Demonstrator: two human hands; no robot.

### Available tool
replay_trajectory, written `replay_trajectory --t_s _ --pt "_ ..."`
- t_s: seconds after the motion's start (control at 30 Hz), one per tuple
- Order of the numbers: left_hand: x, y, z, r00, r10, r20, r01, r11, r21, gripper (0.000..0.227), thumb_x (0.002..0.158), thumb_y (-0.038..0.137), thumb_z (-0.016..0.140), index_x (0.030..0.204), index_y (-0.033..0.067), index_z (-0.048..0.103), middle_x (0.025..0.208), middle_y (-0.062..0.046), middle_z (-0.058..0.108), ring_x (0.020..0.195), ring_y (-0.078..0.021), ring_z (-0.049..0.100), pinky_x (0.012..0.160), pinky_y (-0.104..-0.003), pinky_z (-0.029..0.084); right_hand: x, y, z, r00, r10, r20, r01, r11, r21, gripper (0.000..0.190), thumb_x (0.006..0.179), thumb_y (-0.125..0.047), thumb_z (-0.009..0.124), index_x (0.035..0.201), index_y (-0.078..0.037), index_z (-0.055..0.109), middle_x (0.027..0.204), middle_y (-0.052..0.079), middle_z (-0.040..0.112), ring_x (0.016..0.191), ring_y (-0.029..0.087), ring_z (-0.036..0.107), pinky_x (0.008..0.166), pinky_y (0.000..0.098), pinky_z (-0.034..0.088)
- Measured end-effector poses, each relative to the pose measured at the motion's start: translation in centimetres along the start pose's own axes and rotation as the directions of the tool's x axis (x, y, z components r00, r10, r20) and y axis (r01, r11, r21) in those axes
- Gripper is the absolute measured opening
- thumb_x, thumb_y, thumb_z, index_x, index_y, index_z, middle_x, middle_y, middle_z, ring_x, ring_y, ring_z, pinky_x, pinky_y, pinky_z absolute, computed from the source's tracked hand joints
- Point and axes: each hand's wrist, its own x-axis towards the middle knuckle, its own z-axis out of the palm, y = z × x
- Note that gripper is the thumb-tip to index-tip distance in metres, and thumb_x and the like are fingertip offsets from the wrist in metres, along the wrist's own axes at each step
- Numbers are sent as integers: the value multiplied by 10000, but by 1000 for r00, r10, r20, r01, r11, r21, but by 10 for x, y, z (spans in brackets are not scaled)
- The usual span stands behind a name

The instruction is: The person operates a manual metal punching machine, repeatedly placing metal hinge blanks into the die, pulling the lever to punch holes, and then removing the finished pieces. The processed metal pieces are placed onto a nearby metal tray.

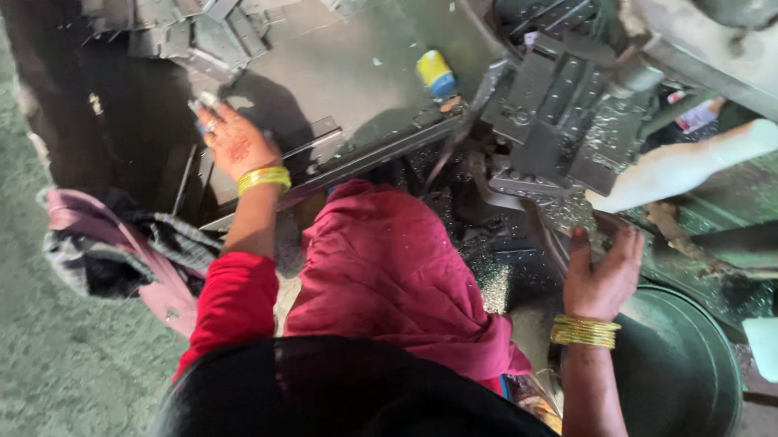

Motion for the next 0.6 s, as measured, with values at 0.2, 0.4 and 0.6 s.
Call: replay_trajectory --t_s 0.2,0.4,0.6 --pt "29 -34 30 938 260 -230 -307 931 -198 842 747 29 738 1529 5 428 1515 -330 407 1150 -395 642 984 -398 547 -1 -4 -3 993 -114 20 115 991 -68 251 990 -166 707 1204 -38 670 1164 160 687 1069 374 663 902 469 516" --pt "10 5 -5 858 466 -218 -431 882 191 479 793 226 795 1157 -37 631 1034 -223 711 997 -394 695 854 -486 538 -2 -11 -7 997 6 79 -1 998 -63 300 895 -147 670 1180 -51 668 1180 188 672 1060 417 650 869 504 511" --pt "-123 180 -7 698 699 -153 -674 571 -468 552 726 42 721 1268 70 621 1107 -223 706 990 -422 679 874 -503 537 -2 -8 -1 998 -18 64 27 991 -134 352 894 -185 701 1191 -11 625 1157 222 650 1040 440 634 838 511 507"
